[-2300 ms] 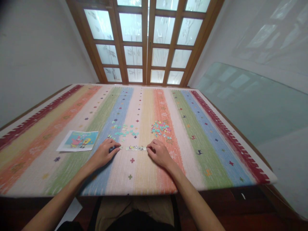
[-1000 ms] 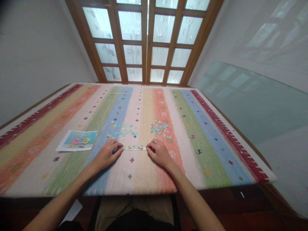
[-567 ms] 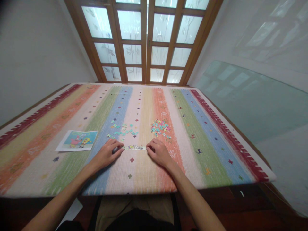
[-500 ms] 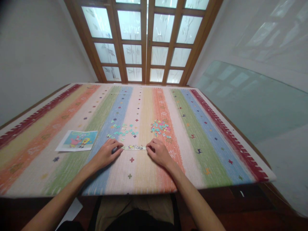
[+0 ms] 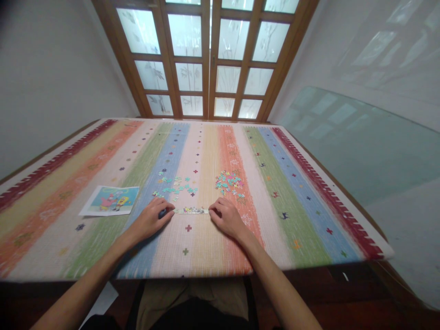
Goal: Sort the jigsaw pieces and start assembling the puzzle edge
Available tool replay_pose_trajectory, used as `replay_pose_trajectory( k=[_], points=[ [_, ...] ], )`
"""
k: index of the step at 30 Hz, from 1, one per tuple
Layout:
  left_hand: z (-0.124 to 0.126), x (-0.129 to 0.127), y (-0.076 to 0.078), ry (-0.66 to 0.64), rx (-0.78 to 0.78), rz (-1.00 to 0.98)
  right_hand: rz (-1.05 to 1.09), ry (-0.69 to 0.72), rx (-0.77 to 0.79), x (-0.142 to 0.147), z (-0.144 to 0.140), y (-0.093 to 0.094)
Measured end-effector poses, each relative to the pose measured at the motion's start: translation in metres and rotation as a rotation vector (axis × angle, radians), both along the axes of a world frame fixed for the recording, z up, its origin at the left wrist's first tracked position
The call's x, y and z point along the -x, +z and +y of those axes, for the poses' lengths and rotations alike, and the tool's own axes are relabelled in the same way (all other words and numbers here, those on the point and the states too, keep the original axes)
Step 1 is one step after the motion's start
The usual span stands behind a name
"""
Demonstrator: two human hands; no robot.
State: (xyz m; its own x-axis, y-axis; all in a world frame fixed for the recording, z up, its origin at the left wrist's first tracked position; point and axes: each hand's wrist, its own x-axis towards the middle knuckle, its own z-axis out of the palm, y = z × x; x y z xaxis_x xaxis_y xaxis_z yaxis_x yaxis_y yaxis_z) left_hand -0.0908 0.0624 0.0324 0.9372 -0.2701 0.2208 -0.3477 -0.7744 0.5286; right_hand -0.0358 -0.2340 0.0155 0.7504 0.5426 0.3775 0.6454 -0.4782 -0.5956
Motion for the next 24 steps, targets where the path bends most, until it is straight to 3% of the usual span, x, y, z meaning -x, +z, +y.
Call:
replay_pose_trajectory(
  k=[12,24],
  points=[
    [0.0022,0.0049,0.0017,0.047,0.069,0.021,-0.005,0.006,0.007,-0.0002,-0.001,-0.0016],
    [0.001,0.0072,-0.0031,0.065,0.023,-0.012,0.005,0.008,0.003,-0.0001,-0.0008,0.0001]
  ],
)
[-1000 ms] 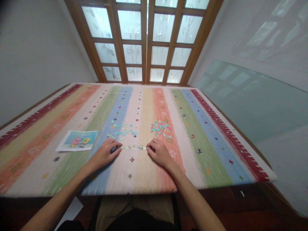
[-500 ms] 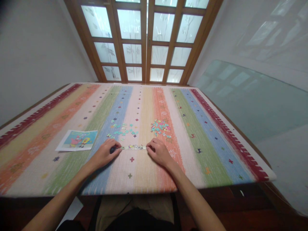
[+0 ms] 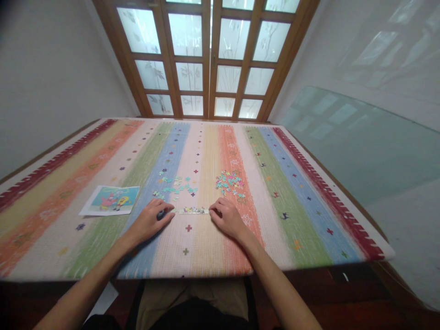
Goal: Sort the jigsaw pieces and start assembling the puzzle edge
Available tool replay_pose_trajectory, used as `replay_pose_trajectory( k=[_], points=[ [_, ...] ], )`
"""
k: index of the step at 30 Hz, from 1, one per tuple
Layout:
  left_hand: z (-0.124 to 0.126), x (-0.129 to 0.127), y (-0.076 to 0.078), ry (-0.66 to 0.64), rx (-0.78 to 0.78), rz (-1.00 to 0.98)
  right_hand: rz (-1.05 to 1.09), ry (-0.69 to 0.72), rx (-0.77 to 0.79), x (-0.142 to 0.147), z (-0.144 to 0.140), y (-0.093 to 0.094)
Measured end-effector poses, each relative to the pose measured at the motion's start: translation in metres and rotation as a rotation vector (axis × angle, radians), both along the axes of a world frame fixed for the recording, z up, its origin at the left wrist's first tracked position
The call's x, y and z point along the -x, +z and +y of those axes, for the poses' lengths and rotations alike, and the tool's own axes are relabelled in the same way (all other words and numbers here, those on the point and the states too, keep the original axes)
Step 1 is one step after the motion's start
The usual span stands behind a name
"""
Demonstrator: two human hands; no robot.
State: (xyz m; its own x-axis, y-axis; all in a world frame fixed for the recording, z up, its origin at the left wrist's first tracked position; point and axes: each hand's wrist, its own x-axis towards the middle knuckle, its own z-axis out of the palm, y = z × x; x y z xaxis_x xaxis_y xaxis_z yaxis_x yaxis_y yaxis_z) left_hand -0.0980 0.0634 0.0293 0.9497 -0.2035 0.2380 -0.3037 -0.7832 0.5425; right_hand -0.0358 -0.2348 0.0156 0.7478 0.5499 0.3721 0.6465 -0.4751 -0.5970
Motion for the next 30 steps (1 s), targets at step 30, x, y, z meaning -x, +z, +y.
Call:
replay_pose_trajectory(
  k=[30],
  points=[
    [0.034,-0.009,0.011,-0.001,-0.075,-0.039,-0.022,0.002,-0.015,0.001,0.001,0.001]
  ],
)
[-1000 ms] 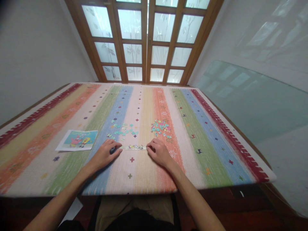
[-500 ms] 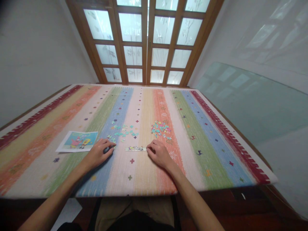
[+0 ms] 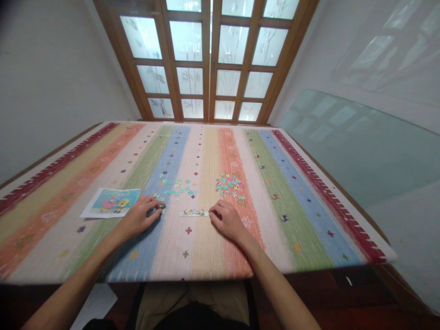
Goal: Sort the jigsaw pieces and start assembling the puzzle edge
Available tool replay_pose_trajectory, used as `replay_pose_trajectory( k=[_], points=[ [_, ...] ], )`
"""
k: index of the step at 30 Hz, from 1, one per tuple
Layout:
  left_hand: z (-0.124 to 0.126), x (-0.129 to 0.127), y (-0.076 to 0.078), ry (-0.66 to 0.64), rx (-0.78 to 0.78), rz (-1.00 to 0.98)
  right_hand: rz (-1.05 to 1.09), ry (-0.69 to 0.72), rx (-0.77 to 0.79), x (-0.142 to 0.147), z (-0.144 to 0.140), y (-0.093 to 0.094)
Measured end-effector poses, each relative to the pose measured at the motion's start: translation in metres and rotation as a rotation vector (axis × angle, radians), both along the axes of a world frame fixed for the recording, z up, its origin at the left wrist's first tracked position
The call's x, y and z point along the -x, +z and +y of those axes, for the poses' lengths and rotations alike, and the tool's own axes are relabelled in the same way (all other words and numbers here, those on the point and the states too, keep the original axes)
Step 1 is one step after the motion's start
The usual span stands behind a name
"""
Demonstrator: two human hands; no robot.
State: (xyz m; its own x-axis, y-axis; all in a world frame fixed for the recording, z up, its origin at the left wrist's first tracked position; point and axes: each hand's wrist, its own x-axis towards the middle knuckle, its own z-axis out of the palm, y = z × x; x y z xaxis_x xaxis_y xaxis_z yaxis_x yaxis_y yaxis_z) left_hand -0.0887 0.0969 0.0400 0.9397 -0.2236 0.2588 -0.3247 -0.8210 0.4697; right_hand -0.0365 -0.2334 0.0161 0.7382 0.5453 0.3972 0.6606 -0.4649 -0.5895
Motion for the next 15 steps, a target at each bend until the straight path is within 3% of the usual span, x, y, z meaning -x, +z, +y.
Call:
replay_pose_trajectory(
  k=[6,15],
  points=[
    [0.011,-0.031,0.009,0.037,-0.018,-0.024,-0.004,-0.004,0.01,0.0,0.0,0.0],
    [0.045,-0.083,0.004,0.145,-0.167,0.019,-0.008,-0.002,0.001,-0.001,0.0,-0.003]
  ],
)
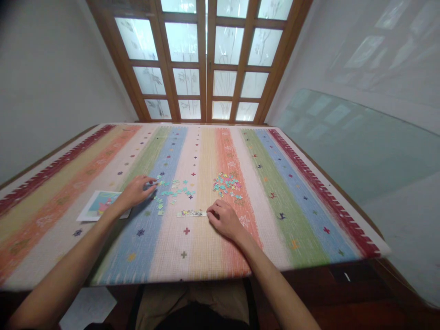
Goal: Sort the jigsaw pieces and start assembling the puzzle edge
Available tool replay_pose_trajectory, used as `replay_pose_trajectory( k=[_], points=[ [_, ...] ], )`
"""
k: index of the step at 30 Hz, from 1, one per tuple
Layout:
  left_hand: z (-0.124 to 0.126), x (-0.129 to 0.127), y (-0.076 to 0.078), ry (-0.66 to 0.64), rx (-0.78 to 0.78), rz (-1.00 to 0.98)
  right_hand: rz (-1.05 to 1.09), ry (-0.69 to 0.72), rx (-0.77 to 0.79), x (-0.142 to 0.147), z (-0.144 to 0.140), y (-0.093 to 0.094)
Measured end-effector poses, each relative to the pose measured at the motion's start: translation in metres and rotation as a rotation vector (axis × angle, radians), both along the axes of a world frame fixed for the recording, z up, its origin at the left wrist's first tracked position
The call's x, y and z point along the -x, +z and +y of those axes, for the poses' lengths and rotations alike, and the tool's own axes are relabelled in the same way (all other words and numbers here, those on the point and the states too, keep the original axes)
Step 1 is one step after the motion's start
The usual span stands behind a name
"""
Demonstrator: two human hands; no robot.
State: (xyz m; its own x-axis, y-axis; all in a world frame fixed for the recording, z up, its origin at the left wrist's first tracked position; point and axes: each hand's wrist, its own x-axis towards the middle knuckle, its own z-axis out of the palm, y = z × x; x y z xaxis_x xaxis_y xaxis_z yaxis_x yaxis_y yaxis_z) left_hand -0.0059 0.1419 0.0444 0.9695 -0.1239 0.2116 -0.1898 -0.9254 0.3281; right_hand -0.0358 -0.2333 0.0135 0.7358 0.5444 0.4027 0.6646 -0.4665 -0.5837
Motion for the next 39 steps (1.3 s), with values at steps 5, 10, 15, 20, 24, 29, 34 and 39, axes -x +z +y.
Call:
replay_pose_trajectory(
  k=[5,10,15,20,24,29,34,39],
  points=[
    [0.012,-0.014,-0.005,0.02,-0.082,0.058,0.007,-0.005,-0.002,0.0,0.0,0.0],
    [0.013,-0.011,-0.012,0.025,-0.1,0.057,-0.002,-0.011,-0.002,0.0,0.0,0.0],
    [0.012,0.001,-0.017,0.003,-0.101,0.037,-0.003,-0.012,-0.007,0.0,0.0,0.0],
    [0.014,0.012,-0.016,-0.066,-0.08,0.021,-0.001,-0.014,-0.01,0.001,0.001,-0.001],
    [0.016,0.021,-0.014,-0.137,-0.073,0.001,0.0,-0.015,-0.009,0.0,0.0,-0.001],
    [0.015,0.032,-0.011,-0.203,-0.069,-0.002,-0.001,-0.008,-0.006,0.0,0.0,-0.001],
    [0.014,0.035,-0.008,-0.198,-0.061,0.015,0.003,-0.01,0.002,0.0,0.0,-0.001],
    [0.014,0.036,-0.007,-0.188,-0.062,0.036,0.006,-0.012,0.002,0.0,0.0,-0.002]
  ],
)
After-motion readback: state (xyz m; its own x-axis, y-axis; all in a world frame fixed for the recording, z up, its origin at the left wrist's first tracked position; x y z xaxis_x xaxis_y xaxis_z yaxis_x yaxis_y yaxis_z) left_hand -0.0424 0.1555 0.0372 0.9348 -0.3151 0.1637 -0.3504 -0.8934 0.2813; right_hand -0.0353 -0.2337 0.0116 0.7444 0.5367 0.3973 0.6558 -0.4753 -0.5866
